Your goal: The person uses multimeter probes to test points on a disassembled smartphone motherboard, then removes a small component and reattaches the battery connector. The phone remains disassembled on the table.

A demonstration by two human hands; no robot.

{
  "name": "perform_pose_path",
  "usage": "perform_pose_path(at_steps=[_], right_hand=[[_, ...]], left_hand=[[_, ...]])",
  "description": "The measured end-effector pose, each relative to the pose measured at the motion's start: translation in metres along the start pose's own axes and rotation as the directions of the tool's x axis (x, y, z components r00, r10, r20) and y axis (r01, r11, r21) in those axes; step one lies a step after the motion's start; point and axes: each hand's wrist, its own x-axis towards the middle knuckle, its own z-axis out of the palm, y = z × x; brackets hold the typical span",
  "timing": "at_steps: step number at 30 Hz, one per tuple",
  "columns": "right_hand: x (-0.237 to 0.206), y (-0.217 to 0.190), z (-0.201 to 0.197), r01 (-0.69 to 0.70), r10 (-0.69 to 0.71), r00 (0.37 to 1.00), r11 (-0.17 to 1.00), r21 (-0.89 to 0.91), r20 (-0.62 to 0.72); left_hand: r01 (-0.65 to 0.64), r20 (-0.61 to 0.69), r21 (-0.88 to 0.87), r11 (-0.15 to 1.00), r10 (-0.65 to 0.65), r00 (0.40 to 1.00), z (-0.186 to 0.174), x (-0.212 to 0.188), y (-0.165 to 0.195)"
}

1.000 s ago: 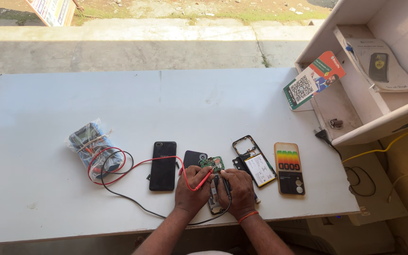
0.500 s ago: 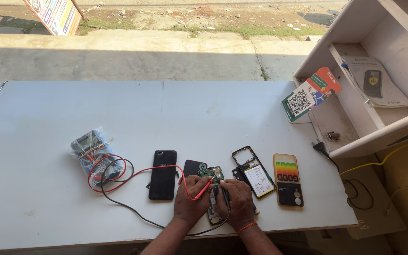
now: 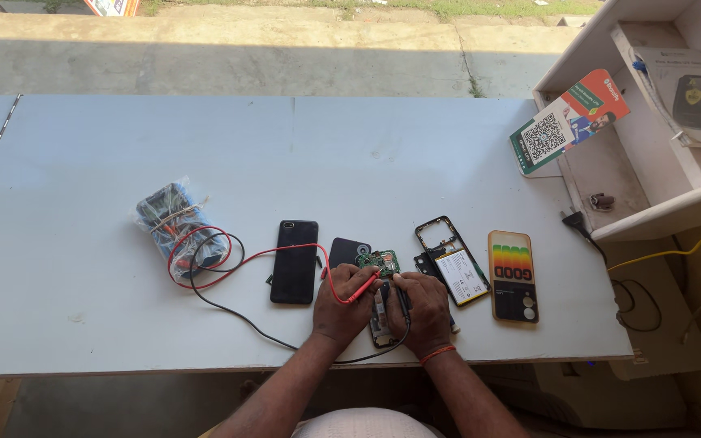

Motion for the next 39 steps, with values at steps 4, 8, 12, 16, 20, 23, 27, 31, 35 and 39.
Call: perform_pose_path(at_steps=[4, 8, 12, 16, 20, 23, 27, 31, 35, 39], right_hand=[[-0.0006, -0.0007, -0.0004, -0.018, 0.018, 1.0, 1.0, 0.002, 0.019], [-0.0006, -0.0005, -0.0004, -0.011, 0.011, 1.0, 1.0, 0.006, 0.017], [-0.0007, -0.0013, -0.001, -0.005, 0.005, 1.0, 1.0, 0.008, 0.006], [-0.0005, -0.0022, -0.0016, -0.011, 0.011, 1.0, 1.0, 0.006, 0.01], [-0.0014, -0.0025, -0.0018, -0.018, 0.018, 1.0, 1.0, 0.002, 0.016], [-0.0023, -0.0025, -0.0019, -0.022, 0.022, 0.999, 1.0, -0.001, 0.023], [-0.003, -0.0029, -0.0025, -0.02, 0.021, 1.0, 1.0, -0.005, 0.022], [-0.0028, -0.0035, -0.0031, -0.024, 0.024, 0.999, 1.0, 0.002, 0.024], [-0.0028, -0.0041, -0.0044, -0.024, 0.023, 0.999, 1.0, 0.005, 0.038], [-0.003, -0.0051, -0.0058, -0.021, 0.02, 0.999, 1.0, 0.015, 0.029]], left_hand=[[-0.005, 0.013, 0.013, 1.0, 0.005, 1.0, -0.0012, 0.0005, 0.001], [0.023, 0.02, -0.008, 1.0, -0.023, 1.0, -0.0005, 0.0001, 0.0012], [0.017, 0.009, 0.008, 1.0, -0.018, 1.0, 0.0008, -0.0008, 0.0009], [-0.003, 0.002, 0.035, 0.999, 0.002, 1.0, 0.0011, -0.0012, 0.0005], [-0.007, 0.003, 0.028, 1.0, 0.007, 1.0, 0.0001, -0.0024, 0.0008], [-0.012, 0.004, 0.02, 1.0, 0.012, 1.0, -0.0008, -0.0022, 0.0014], [-0.021, -0.001, 0.022, 1.0, 0.021, 1.0, -0.0029, -0.0027, 0.0026], [0.007, 0.018, -0.006, 1.0, -0.007, 1.0, -0.0036, -0.0023, 0.0029], [0.021, 0.033, 0.038, 0.999, -0.022, 0.999, -0.0023, -0.0031, 0.004], [0.023, 0.027, 0.031, 0.999, -0.024, 0.999, -0.0019, -0.0036, 0.0044]])
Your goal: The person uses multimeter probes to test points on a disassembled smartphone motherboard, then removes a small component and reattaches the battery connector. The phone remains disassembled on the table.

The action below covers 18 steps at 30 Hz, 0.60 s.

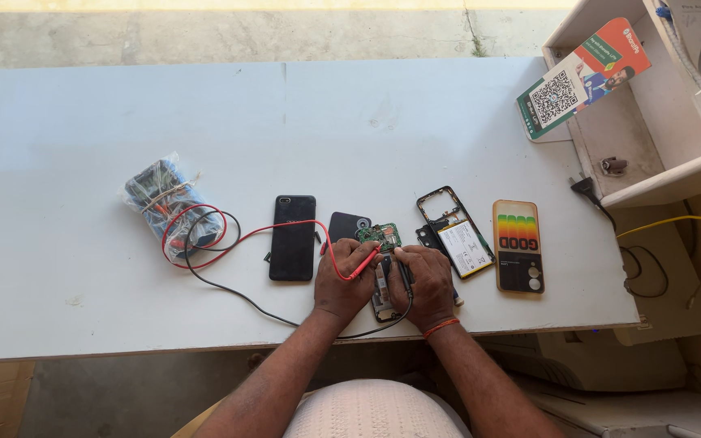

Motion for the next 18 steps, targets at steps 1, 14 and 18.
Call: perform_pose_path(at_steps=[1, 14, 18], right_hand=[[0.0003, -0.0001, -0.0001, 0.003, -0.003, 1.0, 1.0, 0.0, -0.003], [-0.0006, -0.0009, 0.0008, 0.02, -0.02, 1.0, 1.0, -0.019, -0.011], [-0.0002, -0.0002, 0.0004, 0.013, -0.013, 1.0, 1.0, -0.015, 0.0]], left_hand=[[-0.002, 0.001, 0.002, 1.0, 0.002, 1.0, 0.0, 0.0003, -0.0001], [-0.006, 0.003, 0.018, 1.0, 0.006, 1.0, -0.0014, -0.0004, -0.0002], [0.017, 0.028, 0.021, 1.0, -0.017, 0.999, -0.0013, 0.0005, 0.0004]])
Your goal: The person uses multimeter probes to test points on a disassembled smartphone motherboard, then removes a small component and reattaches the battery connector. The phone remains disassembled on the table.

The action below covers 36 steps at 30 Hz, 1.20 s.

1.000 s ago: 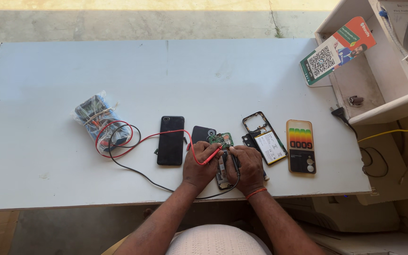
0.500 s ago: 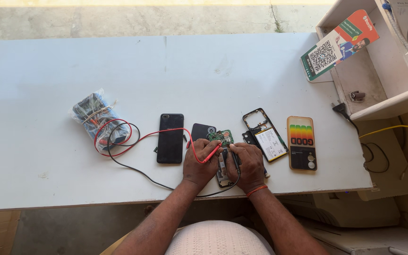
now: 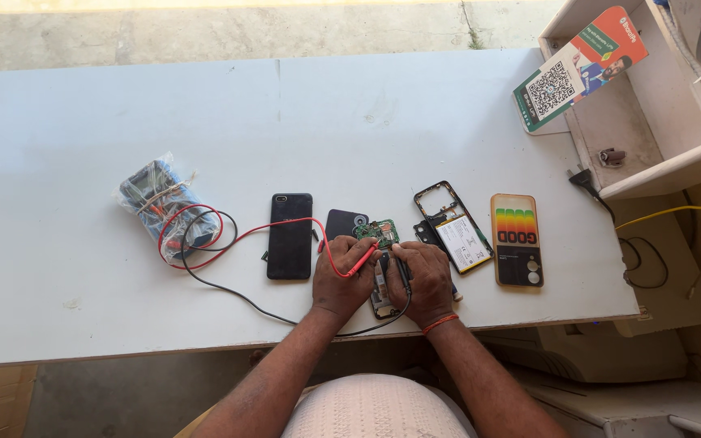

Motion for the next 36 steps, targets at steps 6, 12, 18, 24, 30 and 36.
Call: perform_pose_path(at_steps=[6, 12, 18, 24, 30, 36], right_hand=[[0.0, -0.001, -0.001, -0.012, 0.012, 1.0, 1.0, -0.003, 0.011], [0.0, -0.003, -0.001, -0.014, 0.014, 1.0, 1.0, -0.003, 0.009], [-0.001, -0.005, -0.002, -0.014, 0.014, 1.0, 1.0, -0.007, 0.001], [0.0, -0.006, -0.003, -0.004, 0.004, 1.0, 1.0, -0.006, -0.003], [-0.002, -0.007, -0.005, 0.105, -0.105, 0.994, 0.994, 0.002, 0.015], [0.0, -0.002, -0.001, 0.138, -0.137, 0.99, 0.99, -0.003, 0.038]], left_hand=[[0.003, 0.007, 0.008, 1.0, -0.003, 1.0, 0.0, 0.001, 0.001], [0.022, 0.016, 0.01, 1.0, -0.022, 1.0, -0.001, -0.001, 0.001], [0.013, 0.005, 0.015, 1.0, -0.013, 1.0, -0.001, -0.003, 0.001], [0.001, -0.005, 0.008, 1.0, -0.001, 1.0, -0.002, -0.003, 0.001], [-0.017, -0.025, -0.028, 0.999, 0.016, 1.0, -0.005, -0.003, 0.002], [-0.129, -0.094, -0.112, 0.985, 0.119, 0.988, -0.014, 0.003, 0.008]])
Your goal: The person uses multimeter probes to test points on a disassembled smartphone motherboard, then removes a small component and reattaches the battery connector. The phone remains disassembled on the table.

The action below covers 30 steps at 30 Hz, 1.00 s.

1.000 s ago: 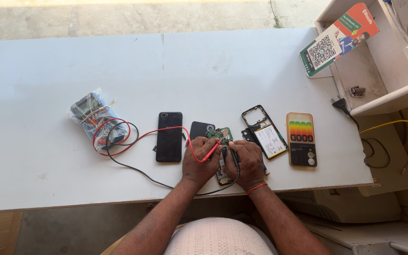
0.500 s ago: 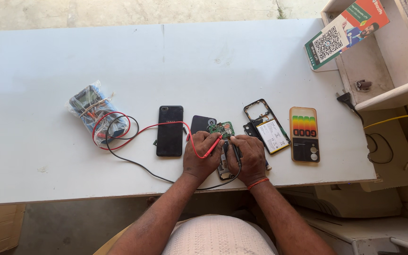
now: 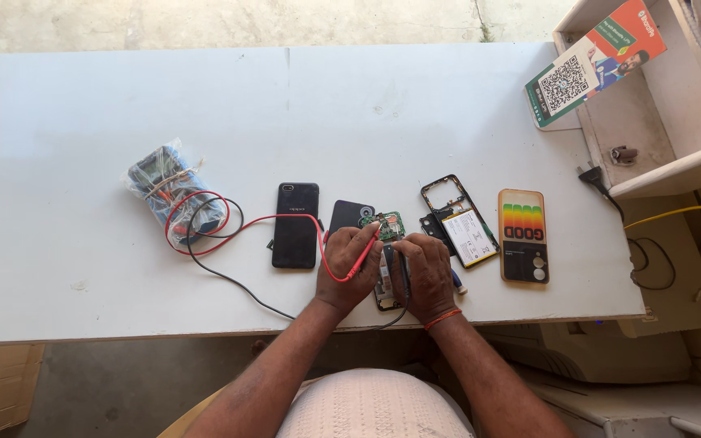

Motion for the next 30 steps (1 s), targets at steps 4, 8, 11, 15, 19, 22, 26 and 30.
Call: perform_pose_path(at_steps=[4, 8, 11, 15, 19, 22, 26, 30], right_hand=[[-0.002, 0.001, 0.003, -0.013, 0.013, 1.0, 1.0, -0.021, -0.023], [-0.005, 0.001, 0.006, -0.039, 0.039, 0.999, 0.999, -0.019, 0.006], [-0.007, 0.002, 0.007, -0.034, 0.035, 0.999, 0.998, -0.044, 0.018], [-0.01, 0.003, 0.006, -0.022, 0.023, 0.999, 0.999, -0.045, 0.023], [-0.009, 0.001, 0.007, -0.022, 0.022, 0.999, 1.0, -0.012, -0.025], [-0.007, -0.001, 0.005, -0.039, 0.039, 0.999, 0.999, -0.015, 0.002], [-0.003, -0.004, 0.001, 0.052, -0.051, 0.998, 0.998, -0.033, 0.037], [-0.002, -0.004, 0.0, 0.095, -0.091, 0.994, 0.994, -0.06, 0.061]], left_hand=[[0.136, 0.051, -0.173, 0.976, -0.129, 0.99, -0.008, -0.006, 0.017], [0.183, 0.076, -0.241, 0.953, -0.169, 0.983, -0.015, -0.016, 0.033], [0.202, 0.144, -0.28, 0.939, -0.167, 0.975, -0.021, -0.018, 0.038], [0.259, 0.262, -0.234, 0.937, -0.196, 0.945, -0.029, -0.021, 0.041], [0.355, 0.255, -0.239, 0.904, -0.295, 0.921, -0.028, -0.027, 0.038], [0.407, 0.268, -0.294, 0.865, -0.335, 0.903, -0.026, -0.032, 0.031], [0.446, 0.326, -0.402, 0.8, -0.33, 0.886, -0.026, -0.036, 0.019], [0.567, 0.429, -0.425, 0.705, -0.394, 0.813, -0.026, -0.04, 0.012]])
